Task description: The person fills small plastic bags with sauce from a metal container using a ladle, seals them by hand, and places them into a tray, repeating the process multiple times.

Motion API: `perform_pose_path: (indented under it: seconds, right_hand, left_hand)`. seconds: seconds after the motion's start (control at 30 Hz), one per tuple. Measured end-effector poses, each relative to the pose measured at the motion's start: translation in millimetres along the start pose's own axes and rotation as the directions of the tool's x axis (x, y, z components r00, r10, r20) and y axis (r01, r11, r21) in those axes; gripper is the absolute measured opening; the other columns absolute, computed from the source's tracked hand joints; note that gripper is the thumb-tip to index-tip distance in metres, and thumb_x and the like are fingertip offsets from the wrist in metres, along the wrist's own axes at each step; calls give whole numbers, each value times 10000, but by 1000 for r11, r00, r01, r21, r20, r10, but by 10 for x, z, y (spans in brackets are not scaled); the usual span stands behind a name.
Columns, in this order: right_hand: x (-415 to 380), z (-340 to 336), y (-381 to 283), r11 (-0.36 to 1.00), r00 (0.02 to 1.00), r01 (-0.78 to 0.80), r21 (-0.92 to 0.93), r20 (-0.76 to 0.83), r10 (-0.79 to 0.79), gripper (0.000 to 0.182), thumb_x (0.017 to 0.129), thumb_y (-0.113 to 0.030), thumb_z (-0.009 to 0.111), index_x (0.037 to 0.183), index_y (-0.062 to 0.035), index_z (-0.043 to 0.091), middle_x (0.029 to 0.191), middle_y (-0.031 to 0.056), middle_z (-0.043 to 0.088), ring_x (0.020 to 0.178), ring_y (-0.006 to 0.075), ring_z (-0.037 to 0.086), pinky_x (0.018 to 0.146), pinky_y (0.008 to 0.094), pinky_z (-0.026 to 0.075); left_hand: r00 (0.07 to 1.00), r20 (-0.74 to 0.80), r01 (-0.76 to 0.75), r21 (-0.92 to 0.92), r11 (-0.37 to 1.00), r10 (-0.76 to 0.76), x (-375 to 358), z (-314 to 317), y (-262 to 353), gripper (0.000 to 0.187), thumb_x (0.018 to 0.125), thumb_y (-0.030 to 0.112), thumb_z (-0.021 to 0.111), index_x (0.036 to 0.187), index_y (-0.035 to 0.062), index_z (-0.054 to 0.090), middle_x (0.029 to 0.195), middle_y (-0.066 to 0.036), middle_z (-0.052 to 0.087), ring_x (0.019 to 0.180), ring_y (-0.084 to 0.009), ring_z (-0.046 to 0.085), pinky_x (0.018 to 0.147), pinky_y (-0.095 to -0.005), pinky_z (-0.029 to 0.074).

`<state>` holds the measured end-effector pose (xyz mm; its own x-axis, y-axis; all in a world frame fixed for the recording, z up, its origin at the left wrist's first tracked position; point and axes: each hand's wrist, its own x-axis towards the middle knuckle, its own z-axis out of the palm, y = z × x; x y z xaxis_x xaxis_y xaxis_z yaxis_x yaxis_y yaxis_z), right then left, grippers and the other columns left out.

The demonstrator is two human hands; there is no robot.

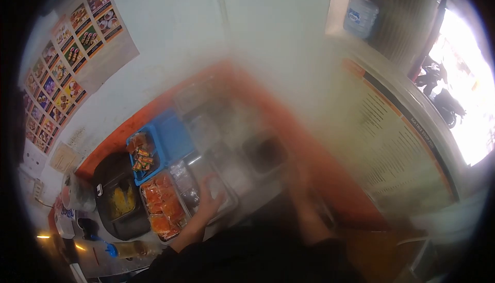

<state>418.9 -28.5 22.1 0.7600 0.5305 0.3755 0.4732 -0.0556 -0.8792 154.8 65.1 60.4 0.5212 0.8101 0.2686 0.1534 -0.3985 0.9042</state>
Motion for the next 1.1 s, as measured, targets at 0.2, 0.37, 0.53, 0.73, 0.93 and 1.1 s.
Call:
perform_pose_path:
  seconds: [0.2, 0.37, 0.53, 0.73, 0.93, 1.1]
  right_hand:
    - [-372, 358, 166, 946, 950, -306, 110, 105, 295, 175, 875, -145, 500, 961, -16, 581, 768, 37, 572, 645, 89, 541, 606, 221, 469]
    - [-384, 285, -117, 480, 718, -650, 589, 268, 643, 214, 889, -167, 481, 1024, -14, 546, 816, 40, 568, 711, 95, 542, 670, 235, 483]
    - [-364, 145, -17, 355, 744, -565, 745, 273, 610, 206, 885, -184, 493, 1000, -16, 528, 786, 31, 543, 682, 89, 519, 659, 233, 463]
    - [-243, -126, -175, 467, 840, -407, 785, 121, 529, 180, 873, -177, 512, 967, -24, 527, 741, 15, 536, 644, 78, 505, 621, 219, 447]
    - [-117, -383, -373, 525, 861, -349, 776, 43, 507, 171, 874, -166, 508, 971, -28, 534, 723, 4, 532, 624, 65, 495, 583, 203, 431]
    - [51, -520, -655, 660, 912, -287, 694, -14, 411, 169, 875, -166, 504, 959, -24, 542, 717, 4, 529, 614, 65, 485, 577, 204, 427]
  left_hand:
    - [999, -42, -25, 29, 999, 26, 177, 118, 169, 652, 717, 15, 592, 1267, 8, 241, 1182, -136, 373, 1160, -243, 336, 997, -332, 227]
    - [996, -5, -93, 31, 995, 93, 392, 214, 44, 622, 721, 20, 598, 1253, 10, 275, 1179, -133, 386, 1144, -240, 359, 984, -325, 249]
    - [995, 8, -100, 51, 994, 100, 680, 371, -88, 591, 720, 50, 617, 1224, 12, 311, 1163, -139, 403, 1128, -241, 384, 969, -320, 278]
    - [984, 6, -173, 223, 959, 177, 1077, 627, -158, 603, 717, 57, 624, 1228, 20, 307, 1162, -154, 407, 1106, -270, 407, 951, -329, 307]
    - [974, 76, -221, 154, 963, 211, 1262, 917, -386, 587, 732, 74, 610, 1230, 20, 303, 1139, -159, 412, 1078, -280, 422, 939, -329, 316]
    - [951, 183, -267, 77, 961, 250, 1376, 1088, -600, 566, 742, 74, 597, 1226, 19, 309, 1128, -152, 407, 1077, -274, 413, 938, -322, 309]
